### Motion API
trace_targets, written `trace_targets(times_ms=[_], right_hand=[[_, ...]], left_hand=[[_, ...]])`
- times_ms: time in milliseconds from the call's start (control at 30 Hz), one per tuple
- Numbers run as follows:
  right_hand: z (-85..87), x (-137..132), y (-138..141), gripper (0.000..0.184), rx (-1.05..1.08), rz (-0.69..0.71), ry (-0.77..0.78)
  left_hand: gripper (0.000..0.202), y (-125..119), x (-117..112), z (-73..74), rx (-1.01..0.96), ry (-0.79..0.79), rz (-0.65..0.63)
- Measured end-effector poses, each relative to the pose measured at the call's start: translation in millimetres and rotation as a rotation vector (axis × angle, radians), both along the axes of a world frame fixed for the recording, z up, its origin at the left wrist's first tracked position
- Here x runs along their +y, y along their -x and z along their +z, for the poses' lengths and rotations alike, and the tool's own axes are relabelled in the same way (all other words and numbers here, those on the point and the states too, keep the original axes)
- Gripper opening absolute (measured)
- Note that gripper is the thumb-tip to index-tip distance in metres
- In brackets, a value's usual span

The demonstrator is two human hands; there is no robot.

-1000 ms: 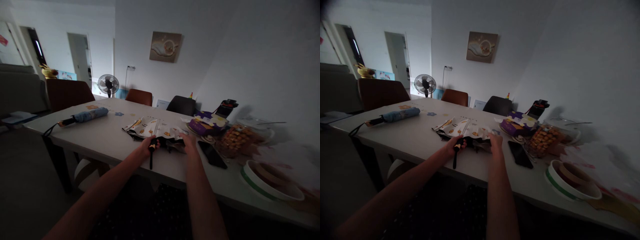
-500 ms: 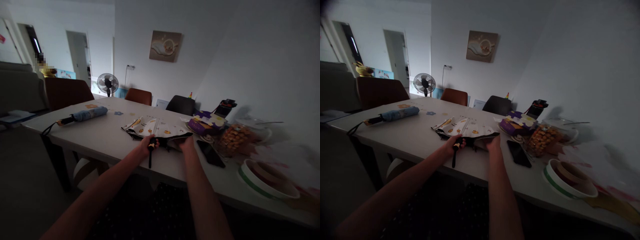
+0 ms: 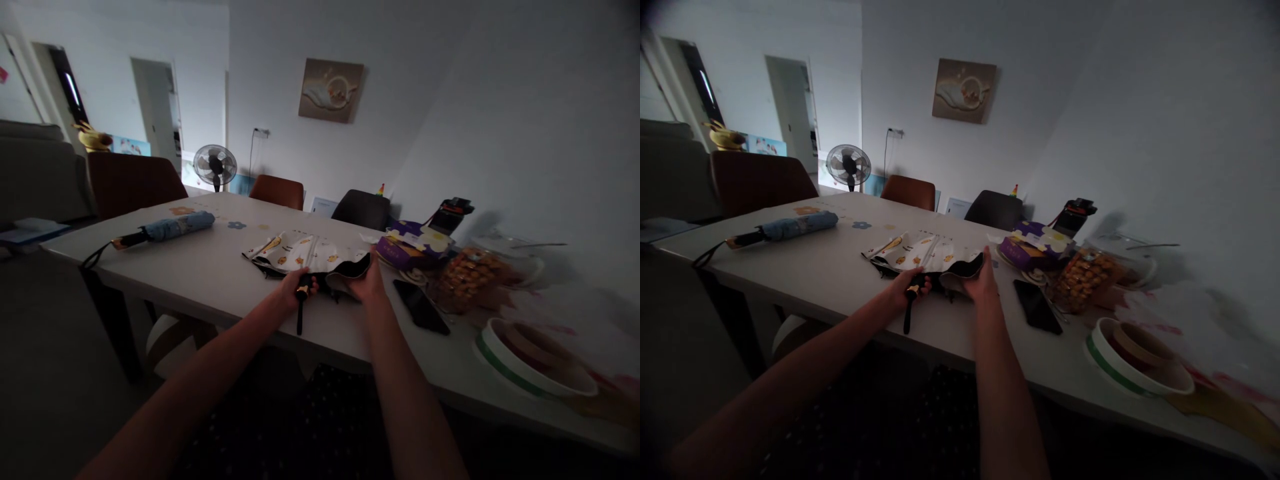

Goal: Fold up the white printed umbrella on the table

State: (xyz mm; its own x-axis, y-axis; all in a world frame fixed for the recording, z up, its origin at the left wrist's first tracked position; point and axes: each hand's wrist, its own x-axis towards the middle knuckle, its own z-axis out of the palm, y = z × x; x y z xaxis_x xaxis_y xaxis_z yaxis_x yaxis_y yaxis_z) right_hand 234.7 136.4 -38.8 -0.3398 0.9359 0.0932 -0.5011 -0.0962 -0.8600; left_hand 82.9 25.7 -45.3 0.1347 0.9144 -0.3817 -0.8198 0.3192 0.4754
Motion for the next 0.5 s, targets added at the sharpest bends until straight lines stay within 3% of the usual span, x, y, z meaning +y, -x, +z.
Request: trace_targets(times_ms=[100,200,400,500], right_hand=[[-5.1,8,-1,0.014,-0.017,-0.095,0.117],[-1.5,13,1,0.013,0.027,-0.149,0.116],[37.9,25,46,0.014,0.098,0.013,0.04],[41.2,28,79,0.015,0.062,0.069,-0.026]], left_hand=[[0.018,0,-1,0.8,0.0,-0.001,0.006],[0.016,-1,-1,0.4,0.003,-0.007,0.014],[0.019,1,1,-3.5,-0.026,-0.027,-0.008],[0.022,2,2,-4.7,-0.015,-0.08,0.018]])
